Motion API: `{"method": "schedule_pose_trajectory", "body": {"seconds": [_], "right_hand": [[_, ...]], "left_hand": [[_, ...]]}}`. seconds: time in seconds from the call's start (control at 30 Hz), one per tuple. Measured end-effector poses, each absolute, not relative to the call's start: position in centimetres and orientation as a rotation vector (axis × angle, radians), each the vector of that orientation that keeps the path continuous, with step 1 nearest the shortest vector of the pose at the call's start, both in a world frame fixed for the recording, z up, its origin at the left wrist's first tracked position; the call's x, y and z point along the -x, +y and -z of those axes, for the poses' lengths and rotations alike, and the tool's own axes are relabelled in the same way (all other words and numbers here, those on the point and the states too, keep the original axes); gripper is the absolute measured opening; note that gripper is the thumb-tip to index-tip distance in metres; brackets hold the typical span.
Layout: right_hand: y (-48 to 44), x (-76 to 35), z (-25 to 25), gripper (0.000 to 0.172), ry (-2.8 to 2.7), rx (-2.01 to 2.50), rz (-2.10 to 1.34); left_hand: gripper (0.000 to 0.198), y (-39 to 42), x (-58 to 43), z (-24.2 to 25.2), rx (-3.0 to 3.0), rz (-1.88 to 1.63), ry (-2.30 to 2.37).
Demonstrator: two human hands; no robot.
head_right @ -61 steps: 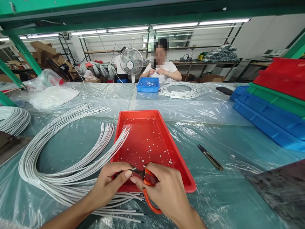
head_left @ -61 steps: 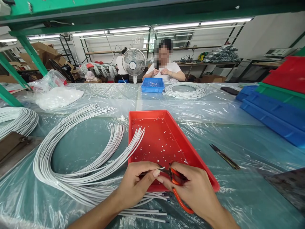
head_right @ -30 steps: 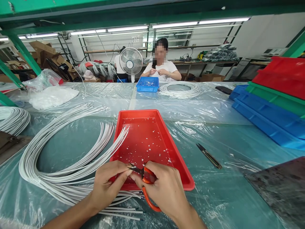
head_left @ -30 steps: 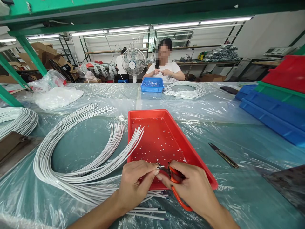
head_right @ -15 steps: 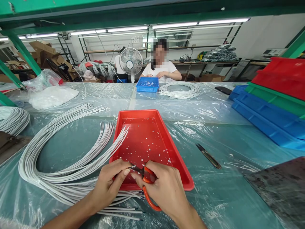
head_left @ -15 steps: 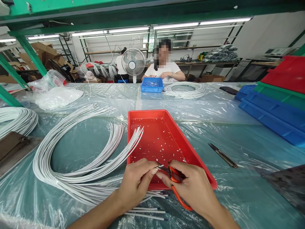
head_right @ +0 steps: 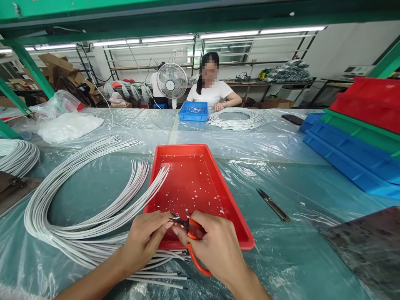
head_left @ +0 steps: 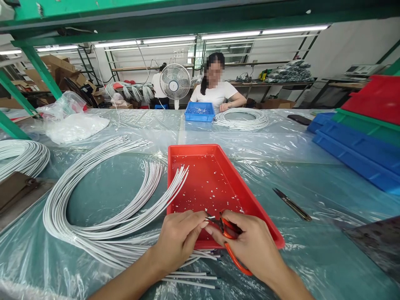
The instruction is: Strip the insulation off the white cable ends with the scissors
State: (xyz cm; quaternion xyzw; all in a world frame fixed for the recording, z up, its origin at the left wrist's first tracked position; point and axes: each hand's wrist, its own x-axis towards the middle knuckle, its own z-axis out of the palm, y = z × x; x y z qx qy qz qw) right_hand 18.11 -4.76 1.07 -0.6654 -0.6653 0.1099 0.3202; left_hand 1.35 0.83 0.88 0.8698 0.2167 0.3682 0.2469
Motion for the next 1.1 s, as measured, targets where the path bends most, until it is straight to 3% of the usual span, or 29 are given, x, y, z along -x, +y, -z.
{"method": "schedule_pose_trajectory", "body": {"seconds": [0.37,1.1], "right_hand": [[-4.7,-18.0,-0.9,0.044,-1.732,1.741,-0.313],[-4.6,-18.1,-0.9,0.043,-1.741,1.742,-0.283]], "left_hand": [[0.027,0.3,-1.6,-1.6,-2.013,-0.764,0.613],[0.019,0.6,-1.6,-1.9,-2.011,-0.905,0.582]]}}
